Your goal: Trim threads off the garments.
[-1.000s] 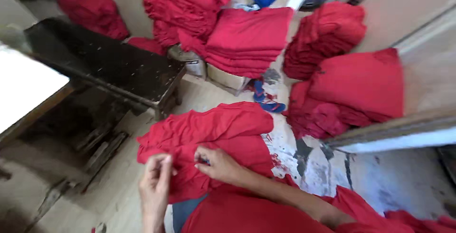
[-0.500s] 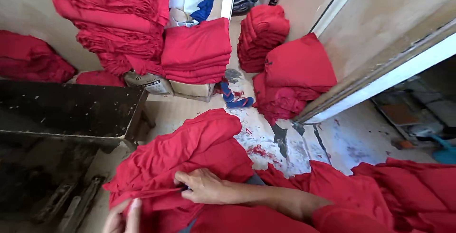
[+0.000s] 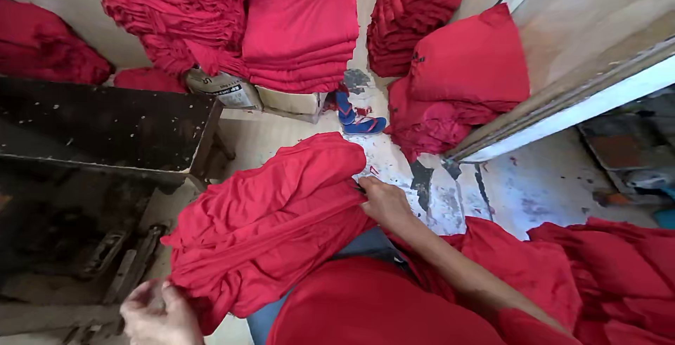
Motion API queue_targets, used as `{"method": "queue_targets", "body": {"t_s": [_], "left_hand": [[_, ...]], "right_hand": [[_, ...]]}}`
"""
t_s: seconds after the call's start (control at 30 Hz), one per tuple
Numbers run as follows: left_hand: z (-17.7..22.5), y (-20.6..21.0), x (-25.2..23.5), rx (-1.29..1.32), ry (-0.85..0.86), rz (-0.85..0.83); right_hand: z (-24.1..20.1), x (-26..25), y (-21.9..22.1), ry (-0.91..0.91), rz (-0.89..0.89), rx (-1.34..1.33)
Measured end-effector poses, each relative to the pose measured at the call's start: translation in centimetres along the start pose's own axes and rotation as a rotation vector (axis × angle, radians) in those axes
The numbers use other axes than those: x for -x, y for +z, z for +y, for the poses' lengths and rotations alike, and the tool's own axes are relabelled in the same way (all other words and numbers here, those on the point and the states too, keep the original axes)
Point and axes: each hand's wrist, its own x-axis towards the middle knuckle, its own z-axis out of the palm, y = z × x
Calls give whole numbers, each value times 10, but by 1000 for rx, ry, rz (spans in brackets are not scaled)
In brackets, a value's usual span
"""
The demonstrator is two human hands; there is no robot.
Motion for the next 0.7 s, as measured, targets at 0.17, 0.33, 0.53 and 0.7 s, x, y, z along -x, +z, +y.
{"method": "queue_targets", "body": {"t_s": [0.17,0.33,0.53,0.7], "left_hand": [[97,40,16,204,534,-260],[167,104,67,201,949,-815],[187,117,46,295,813,-663],[162,122,23,272,671,-479]], "right_hand": [[18,11,-4,-5,120,-271],[-2,21,-4,-198,349,-379],[-16,20,17,-194,236,-328],[-21,33,42,-193,-169,-241]]}}
